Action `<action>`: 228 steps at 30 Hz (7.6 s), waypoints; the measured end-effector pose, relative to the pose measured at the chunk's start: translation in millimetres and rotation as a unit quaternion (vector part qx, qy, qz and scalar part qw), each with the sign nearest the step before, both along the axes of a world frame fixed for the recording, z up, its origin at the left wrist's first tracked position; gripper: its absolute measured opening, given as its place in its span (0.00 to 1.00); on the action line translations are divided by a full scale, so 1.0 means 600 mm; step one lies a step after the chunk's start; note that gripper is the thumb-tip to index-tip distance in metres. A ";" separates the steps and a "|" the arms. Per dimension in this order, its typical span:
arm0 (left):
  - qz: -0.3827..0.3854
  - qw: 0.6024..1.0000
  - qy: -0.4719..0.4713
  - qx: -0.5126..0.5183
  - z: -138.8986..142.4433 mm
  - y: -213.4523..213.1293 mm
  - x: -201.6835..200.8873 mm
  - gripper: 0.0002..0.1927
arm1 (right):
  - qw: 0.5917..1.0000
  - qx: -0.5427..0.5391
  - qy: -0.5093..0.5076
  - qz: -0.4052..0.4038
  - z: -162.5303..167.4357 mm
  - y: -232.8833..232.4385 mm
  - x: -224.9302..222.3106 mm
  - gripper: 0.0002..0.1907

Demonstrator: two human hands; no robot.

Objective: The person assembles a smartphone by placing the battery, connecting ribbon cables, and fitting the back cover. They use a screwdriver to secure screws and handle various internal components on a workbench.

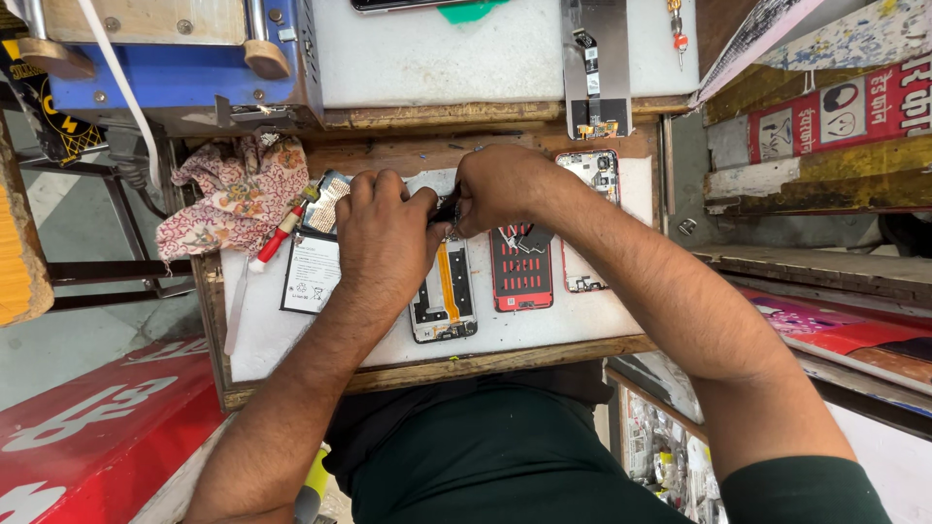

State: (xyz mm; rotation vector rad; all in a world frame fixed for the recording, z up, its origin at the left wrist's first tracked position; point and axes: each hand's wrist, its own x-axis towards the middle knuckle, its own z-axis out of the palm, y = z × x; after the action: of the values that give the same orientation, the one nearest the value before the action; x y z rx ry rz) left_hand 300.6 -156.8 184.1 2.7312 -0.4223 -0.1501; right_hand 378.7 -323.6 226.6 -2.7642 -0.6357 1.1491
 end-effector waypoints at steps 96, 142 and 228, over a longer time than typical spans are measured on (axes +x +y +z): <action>-0.038 0.890 -0.034 -0.454 -0.004 -0.104 -0.065 0.16 | 0.725 0.555 -0.041 -0.406 -0.096 -0.192 -0.255 0.06; -0.021 0.875 0.106 -0.471 -0.014 -0.034 -0.101 0.17 | 0.737 0.557 0.109 -0.368 -0.131 -0.162 -0.288 0.12; 0.006 0.979 -0.159 -0.125 -0.042 0.231 -0.244 0.33 | 0.771 0.286 -0.496 -0.279 -0.019 0.016 -0.206 0.20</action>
State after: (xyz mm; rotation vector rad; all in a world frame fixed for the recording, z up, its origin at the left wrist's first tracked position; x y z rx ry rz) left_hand 153.9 -18.2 158.7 2.5086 -0.4765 0.3270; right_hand 255.0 -313.9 215.3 -2.4742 -0.0953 -0.6121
